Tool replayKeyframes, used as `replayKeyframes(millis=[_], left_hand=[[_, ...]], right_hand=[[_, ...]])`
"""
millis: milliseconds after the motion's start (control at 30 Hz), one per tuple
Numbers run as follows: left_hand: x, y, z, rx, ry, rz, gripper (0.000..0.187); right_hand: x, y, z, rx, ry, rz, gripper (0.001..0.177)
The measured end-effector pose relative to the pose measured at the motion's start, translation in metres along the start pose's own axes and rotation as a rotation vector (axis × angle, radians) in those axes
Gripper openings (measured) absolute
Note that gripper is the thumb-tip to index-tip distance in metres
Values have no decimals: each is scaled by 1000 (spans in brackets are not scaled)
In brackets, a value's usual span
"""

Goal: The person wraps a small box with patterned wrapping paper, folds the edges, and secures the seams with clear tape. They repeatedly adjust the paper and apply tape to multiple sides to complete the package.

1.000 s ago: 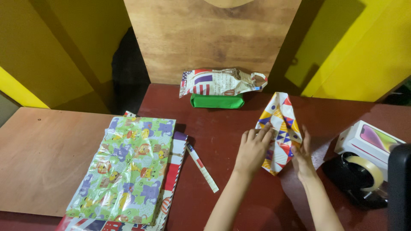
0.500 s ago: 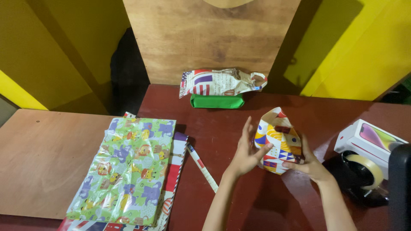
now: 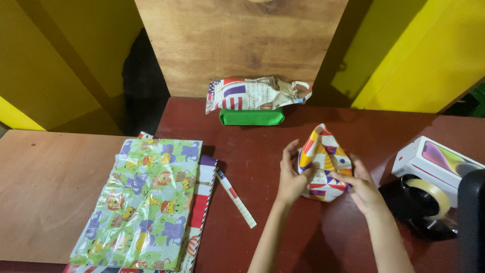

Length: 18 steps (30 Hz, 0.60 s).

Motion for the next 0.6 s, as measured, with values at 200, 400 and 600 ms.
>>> replayKeyframes(millis=[200, 400, 600], left_hand=[[24, -6, 17, -271, 71, 164, 67], [38, -2, 23, -198, 177, 140, 56], [44, 1, 27, -236, 194, 179, 55]], right_hand=[[17, -22, 4, -38, -71, 271, 45], [30, -23, 4, -37, -220, 223, 37], [22, -35, 7, 106, -120, 148, 28]])
Point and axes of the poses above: each hand's wrist, its own x-axis away from the middle knuckle, its own y-axis out of the palm, z = x × y, the point moved 9 cm from there along -x, towards the middle knuckle, and after that the axes turned 14 degrees about -y, right-handed, at the moved point
